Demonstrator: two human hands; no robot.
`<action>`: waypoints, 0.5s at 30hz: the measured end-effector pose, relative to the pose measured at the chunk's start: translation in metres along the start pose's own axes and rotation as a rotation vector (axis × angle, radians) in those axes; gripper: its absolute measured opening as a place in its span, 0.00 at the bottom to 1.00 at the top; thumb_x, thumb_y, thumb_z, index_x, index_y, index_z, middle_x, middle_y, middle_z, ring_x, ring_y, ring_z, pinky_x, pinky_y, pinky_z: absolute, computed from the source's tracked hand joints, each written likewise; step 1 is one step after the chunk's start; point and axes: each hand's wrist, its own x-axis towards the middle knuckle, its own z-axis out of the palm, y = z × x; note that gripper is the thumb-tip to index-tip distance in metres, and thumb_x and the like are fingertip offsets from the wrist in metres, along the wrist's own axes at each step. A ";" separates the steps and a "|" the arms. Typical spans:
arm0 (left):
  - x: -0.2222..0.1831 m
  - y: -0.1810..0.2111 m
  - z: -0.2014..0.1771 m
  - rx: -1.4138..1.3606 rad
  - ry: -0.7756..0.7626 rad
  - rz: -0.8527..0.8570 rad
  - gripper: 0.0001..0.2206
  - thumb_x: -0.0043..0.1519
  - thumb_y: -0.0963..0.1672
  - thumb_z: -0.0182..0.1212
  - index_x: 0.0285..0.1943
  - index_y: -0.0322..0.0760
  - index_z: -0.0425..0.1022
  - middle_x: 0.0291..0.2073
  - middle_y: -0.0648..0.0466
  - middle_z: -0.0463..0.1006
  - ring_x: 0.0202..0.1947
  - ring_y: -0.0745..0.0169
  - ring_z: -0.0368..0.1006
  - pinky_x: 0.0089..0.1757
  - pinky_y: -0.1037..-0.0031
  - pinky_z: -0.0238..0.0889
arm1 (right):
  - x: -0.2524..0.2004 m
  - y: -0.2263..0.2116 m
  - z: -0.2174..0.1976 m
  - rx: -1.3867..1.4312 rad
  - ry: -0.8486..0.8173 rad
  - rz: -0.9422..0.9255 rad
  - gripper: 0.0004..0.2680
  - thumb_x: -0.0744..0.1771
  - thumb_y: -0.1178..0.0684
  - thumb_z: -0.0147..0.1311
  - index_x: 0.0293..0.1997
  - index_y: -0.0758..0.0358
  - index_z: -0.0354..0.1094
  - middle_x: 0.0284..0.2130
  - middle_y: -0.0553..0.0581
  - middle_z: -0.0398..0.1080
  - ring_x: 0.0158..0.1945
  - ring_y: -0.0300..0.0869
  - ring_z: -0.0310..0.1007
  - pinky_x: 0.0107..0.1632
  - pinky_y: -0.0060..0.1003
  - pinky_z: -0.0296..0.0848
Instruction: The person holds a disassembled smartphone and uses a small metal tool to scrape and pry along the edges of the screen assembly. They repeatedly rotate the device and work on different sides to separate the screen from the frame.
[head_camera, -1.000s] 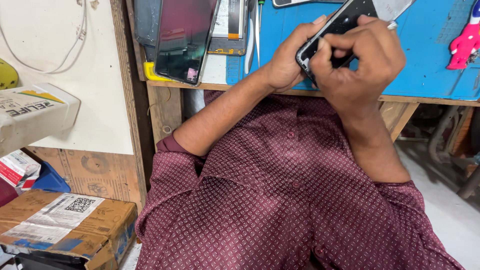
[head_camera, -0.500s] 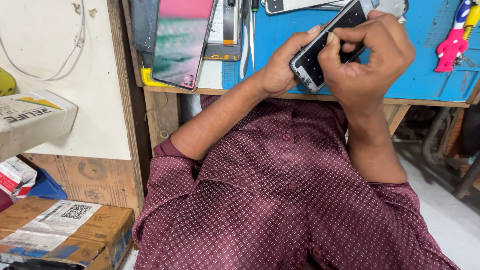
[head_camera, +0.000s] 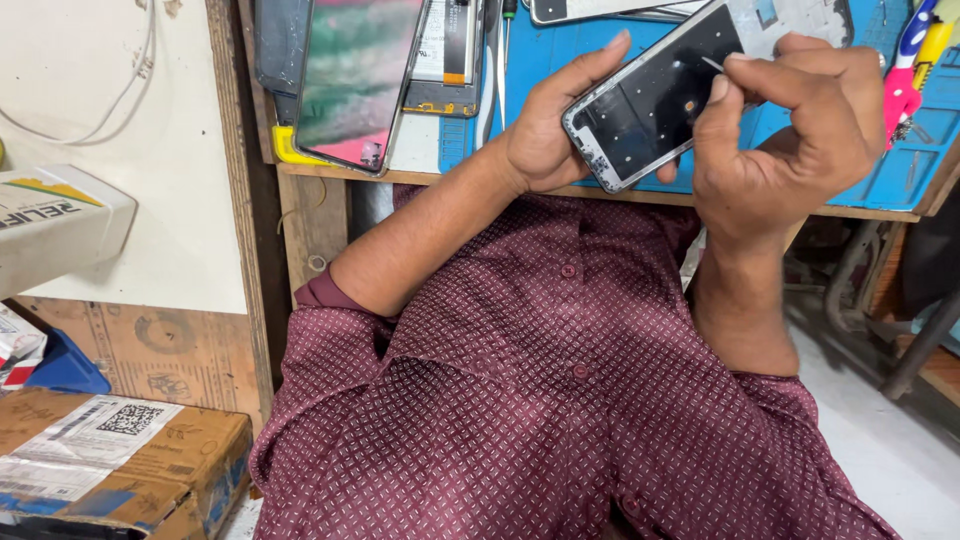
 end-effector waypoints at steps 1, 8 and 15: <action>0.000 0.000 0.000 0.012 -0.010 0.011 0.33 0.74 0.57 0.36 0.66 0.24 0.71 0.49 0.37 0.81 0.42 0.42 0.82 0.46 0.64 0.78 | 0.002 -0.001 -0.001 -0.017 -0.014 -0.002 0.07 0.66 0.69 0.65 0.46 0.70 0.75 0.38 0.63 0.67 0.43 0.49 0.70 0.47 0.37 0.70; 0.001 -0.001 -0.002 0.060 -0.013 0.010 0.29 0.76 0.55 0.38 0.68 0.27 0.69 0.48 0.38 0.81 0.43 0.43 0.83 0.48 0.64 0.79 | 0.009 0.003 0.000 0.024 -0.125 -0.068 0.06 0.69 0.70 0.63 0.49 0.71 0.75 0.43 0.61 0.73 0.45 0.44 0.73 0.44 0.33 0.70; -0.001 -0.001 -0.004 0.020 -0.022 0.006 0.28 0.76 0.55 0.38 0.68 0.27 0.69 0.49 0.38 0.81 0.43 0.41 0.82 0.46 0.63 0.79 | 0.011 0.004 0.000 -0.004 -0.118 -0.115 0.06 0.69 0.69 0.63 0.49 0.72 0.75 0.42 0.62 0.73 0.46 0.47 0.75 0.46 0.35 0.71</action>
